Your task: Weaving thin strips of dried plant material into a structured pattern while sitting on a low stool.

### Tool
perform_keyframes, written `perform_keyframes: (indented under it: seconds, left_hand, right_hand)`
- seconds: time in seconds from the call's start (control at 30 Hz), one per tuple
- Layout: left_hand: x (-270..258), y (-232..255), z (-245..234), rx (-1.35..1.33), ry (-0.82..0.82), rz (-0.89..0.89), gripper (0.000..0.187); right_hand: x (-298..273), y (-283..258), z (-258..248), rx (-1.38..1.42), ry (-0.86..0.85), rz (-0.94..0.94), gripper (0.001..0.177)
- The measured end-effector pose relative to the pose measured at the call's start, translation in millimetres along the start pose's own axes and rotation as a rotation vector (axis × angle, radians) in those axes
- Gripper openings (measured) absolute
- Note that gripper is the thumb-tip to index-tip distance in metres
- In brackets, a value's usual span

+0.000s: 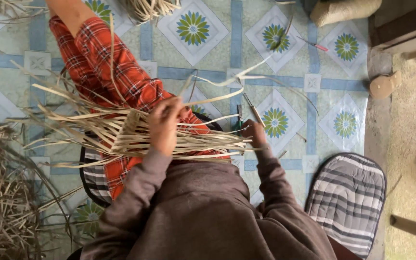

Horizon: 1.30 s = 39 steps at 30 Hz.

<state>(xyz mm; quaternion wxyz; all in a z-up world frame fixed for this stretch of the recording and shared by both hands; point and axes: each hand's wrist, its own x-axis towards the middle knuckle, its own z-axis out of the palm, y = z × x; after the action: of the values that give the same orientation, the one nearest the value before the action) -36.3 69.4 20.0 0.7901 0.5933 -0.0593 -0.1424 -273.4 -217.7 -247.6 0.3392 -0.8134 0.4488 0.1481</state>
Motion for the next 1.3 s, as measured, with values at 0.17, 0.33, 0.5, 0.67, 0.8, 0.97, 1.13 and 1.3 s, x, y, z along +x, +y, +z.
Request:
perform_keyframes:
  seconds: [0.17, 0.33, 0.5, 0.67, 0.8, 0.97, 1.13, 1.3]
  left_hand:
    - [22.3, -66.9, 11.4, -0.344, -0.128, -0.509, 0.028]
    - [29.1, -96.0, -2.7, -0.280, -0.120, -0.495, 0.031]
    - [27.7, -95.9, -2.5, -0.317, -0.119, -0.509, 0.031]
    - [26.0, -83.9, 2.1, -0.323, -0.140, -0.494, 0.026]
    - [27.3, -86.5, 2.2, -0.338, -0.155, -0.472, 0.025]
    - [27.1, -87.5, 1.9, -0.346, -0.170, -0.530, 0.022]
    - [25.3, -78.0, -2.6, -0.310, -0.282, -0.497, 0.021]
    - [27.5, -95.3, -3.4, -0.262, -0.325, -0.427, 0.018]
  right_hand:
    - [-8.8, -4.0, 18.8, -0.148, 0.098, -0.061, 0.036]
    - [-24.1, -29.2, 0.6, -0.065, 0.157, -0.093, 0.046]
    - [-37.3, -37.2, -39.1, 0.117, 0.160, -0.089, 0.050]
    - [-23.6, 2.5, -131.3, 0.103, 0.524, -0.142, 0.042]
    - [-77.6, -59.7, -211.7, 0.138, 0.703, -0.275, 0.050]
    - [-133.6, -161.0, -189.7, 0.699, 0.196, -0.593, 0.056]
    - [-146.5, -201.1, -137.6, 0.435, -0.195, -0.660, 0.054]
    - [-137.9, -200.6, -123.6, 0.362, -0.303, -0.660, 0.051]
